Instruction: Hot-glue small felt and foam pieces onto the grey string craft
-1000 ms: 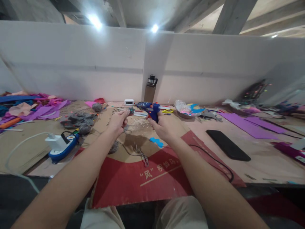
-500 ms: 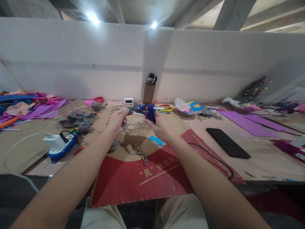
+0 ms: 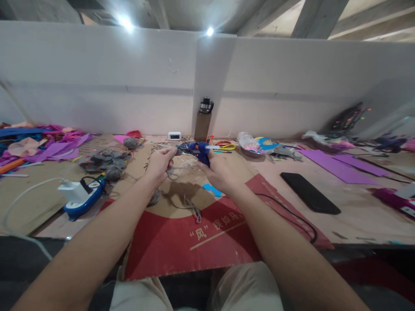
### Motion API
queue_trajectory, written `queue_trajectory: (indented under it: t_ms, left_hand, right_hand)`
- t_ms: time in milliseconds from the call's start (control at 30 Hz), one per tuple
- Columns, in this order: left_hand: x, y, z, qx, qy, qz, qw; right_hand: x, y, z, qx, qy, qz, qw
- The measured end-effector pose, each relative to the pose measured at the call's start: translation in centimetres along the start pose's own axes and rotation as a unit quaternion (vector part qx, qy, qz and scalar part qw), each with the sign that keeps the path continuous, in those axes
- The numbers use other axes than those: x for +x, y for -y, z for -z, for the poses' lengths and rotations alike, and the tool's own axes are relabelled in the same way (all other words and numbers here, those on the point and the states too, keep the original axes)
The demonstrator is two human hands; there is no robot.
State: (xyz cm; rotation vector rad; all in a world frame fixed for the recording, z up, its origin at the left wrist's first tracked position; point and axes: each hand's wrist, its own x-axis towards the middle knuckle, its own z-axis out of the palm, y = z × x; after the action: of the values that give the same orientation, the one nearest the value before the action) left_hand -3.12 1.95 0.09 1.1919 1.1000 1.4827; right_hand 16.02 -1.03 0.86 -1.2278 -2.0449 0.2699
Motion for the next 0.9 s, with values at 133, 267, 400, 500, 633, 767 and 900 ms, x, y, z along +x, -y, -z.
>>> queue_trajectory:
  t_ms: [133,267,400,500,633,767,900]
  left_hand:
    - [0.21,0.2,0.15,-0.01,-0.001,-0.008,1.0]
    - [0.21,0.19,0.12,-0.013,-0.002,-0.01,1.0]
    - [0.01,0.04,-0.07,-0.003,0.0,-0.006,1.0]
    - [0.03,-0.11,-0.13,-0.002,-0.007,0.003,1.0]
    - [0.17,-0.12,-0.09,-0.003,-0.011,-0.001,1.0]
    - [0.07,-0.13,-0.07,0.007,-0.003,-0.001,1.0]
    - [-0.04,-0.3,-0.09,0.011,-0.011,0.0,1.0]
  right_hand:
    - [-0.07,0.25,0.15,0.007,-0.003,-0.003,1.0]
    - [-0.12,0.42,0.24,0.01,0.006,-0.003,1.0]
    - [-0.03,0.12,0.04,0.012,-0.004,-0.009,1.0]
    - [-0.03,0.04,-0.02,0.024,-0.008,-0.002,1.0]
    - [-0.13,0.33,0.13,0.036,-0.008,0.003,0.999]
    - [-0.11,0.57,0.34,0.024,-0.007,-0.008,1.0]
    - [-0.07,0.52,0.4,0.021,-0.007,0.002,1.0]
